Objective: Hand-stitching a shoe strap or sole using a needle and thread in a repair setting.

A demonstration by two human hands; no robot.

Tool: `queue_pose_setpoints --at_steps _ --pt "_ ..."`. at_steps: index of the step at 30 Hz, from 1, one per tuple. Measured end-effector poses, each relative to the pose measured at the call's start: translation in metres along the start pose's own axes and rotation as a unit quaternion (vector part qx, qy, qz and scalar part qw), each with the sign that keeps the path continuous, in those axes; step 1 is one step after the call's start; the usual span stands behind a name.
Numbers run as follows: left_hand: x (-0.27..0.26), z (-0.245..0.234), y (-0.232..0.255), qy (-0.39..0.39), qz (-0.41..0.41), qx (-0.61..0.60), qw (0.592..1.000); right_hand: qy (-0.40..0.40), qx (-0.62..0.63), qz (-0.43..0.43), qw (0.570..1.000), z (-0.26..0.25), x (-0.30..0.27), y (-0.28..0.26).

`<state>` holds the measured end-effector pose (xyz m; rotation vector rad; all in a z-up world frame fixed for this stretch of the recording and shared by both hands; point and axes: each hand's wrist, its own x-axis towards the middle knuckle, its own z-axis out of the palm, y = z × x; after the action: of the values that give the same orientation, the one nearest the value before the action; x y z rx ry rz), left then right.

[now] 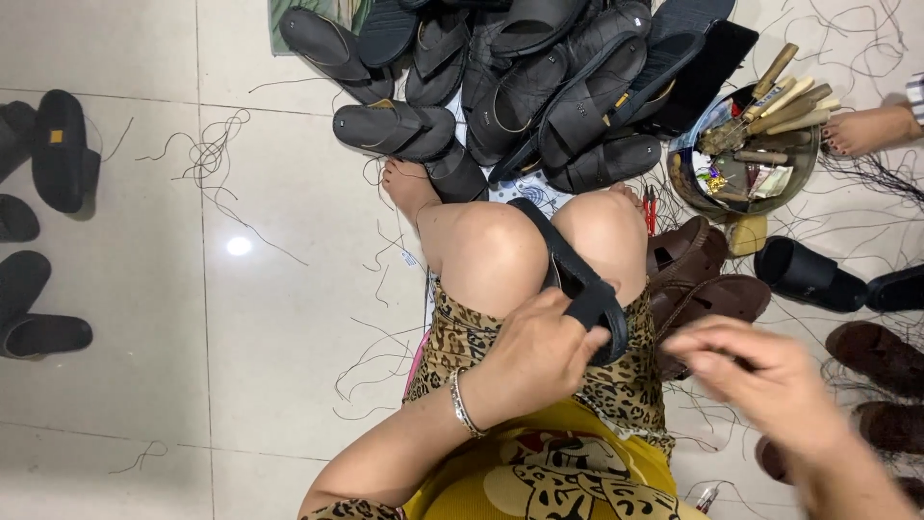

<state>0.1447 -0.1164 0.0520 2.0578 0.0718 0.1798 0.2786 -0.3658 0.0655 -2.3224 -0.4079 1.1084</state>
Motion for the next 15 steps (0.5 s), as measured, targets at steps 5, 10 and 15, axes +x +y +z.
queue_pose_setpoints --at_steps 5,10,15 --pt "-0.001 -0.008 0.007 0.025 -0.083 -0.073 0.994 -0.115 0.386 -0.141 0.904 0.049 -0.007 -0.011" --pt "-0.016 -0.029 0.005 0.045 -0.217 -0.337 0.915 -0.163 0.341 -0.184 0.907 0.033 -0.008 -0.013" --pt "-0.02 -0.041 0.032 0.001 -0.209 -0.534 0.82 0.076 0.055 -0.3 0.949 0.063 -0.006 -0.06"
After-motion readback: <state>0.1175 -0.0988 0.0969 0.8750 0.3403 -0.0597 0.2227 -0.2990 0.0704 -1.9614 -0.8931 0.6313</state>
